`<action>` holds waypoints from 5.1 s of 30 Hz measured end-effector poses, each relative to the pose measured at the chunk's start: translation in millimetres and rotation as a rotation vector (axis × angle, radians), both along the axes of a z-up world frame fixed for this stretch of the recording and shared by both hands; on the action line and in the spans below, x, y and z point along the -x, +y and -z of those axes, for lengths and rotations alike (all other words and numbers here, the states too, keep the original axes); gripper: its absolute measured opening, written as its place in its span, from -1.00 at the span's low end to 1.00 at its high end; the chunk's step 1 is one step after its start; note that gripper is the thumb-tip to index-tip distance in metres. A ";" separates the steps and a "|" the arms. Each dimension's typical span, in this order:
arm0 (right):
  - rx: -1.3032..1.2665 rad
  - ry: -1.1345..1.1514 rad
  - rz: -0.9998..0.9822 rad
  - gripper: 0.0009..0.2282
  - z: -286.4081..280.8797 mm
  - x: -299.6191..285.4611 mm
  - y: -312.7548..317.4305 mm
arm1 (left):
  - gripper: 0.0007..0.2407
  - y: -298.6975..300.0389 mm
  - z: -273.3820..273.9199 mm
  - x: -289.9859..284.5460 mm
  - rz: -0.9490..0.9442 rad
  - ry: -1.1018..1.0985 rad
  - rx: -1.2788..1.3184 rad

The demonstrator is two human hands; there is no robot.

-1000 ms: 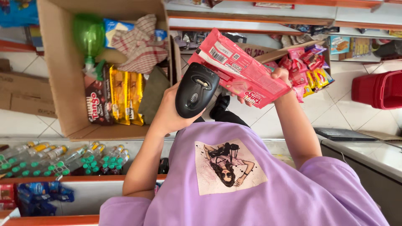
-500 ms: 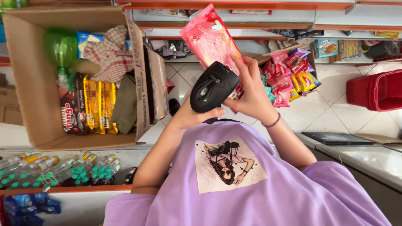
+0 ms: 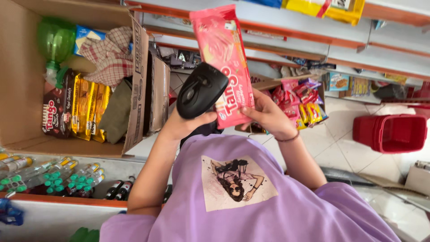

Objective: The person takes various packaged food items from a cardboard box, scans each item with a handheld scanner, and places the items onto the store shelves.

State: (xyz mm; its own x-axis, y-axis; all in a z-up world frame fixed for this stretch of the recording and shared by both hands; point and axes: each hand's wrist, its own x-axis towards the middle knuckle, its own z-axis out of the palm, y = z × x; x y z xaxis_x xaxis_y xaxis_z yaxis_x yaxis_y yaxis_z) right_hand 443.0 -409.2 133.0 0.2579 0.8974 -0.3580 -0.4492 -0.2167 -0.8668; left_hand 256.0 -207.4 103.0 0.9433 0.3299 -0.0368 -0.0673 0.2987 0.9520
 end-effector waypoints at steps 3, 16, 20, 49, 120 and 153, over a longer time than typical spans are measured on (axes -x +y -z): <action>-0.055 0.015 0.083 -0.57 2.4 -6.3 39.7 | -0.61 21.5 -7.2 9.6 0.053 0.067 0.020; -0.102 0.074 0.265 -0.55 6.4 -62.2 201.5 | -0.50 121.6 1.0 -42.1 -0.294 0.110 0.067; -0.170 0.064 0.395 -0.49 10.5 -67.9 217.2 | -0.57 142.3 7.1 -58.3 -0.286 0.083 0.054; -0.149 -0.183 0.876 -0.72 49.0 -50.7 296.0 | -0.75 168.5 14.3 -79.8 -0.107 0.199 -0.129; -0.361 0.426 1.016 -0.71 89.9 -70.1 348.6 | -0.72 197.2 45.9 -53.9 -0.246 0.235 0.020; -0.045 -1.391 -0.752 -0.07 113.5 129.5 450.7 | -0.49 245.2 151.3 167.4 -1.039 0.908 -0.627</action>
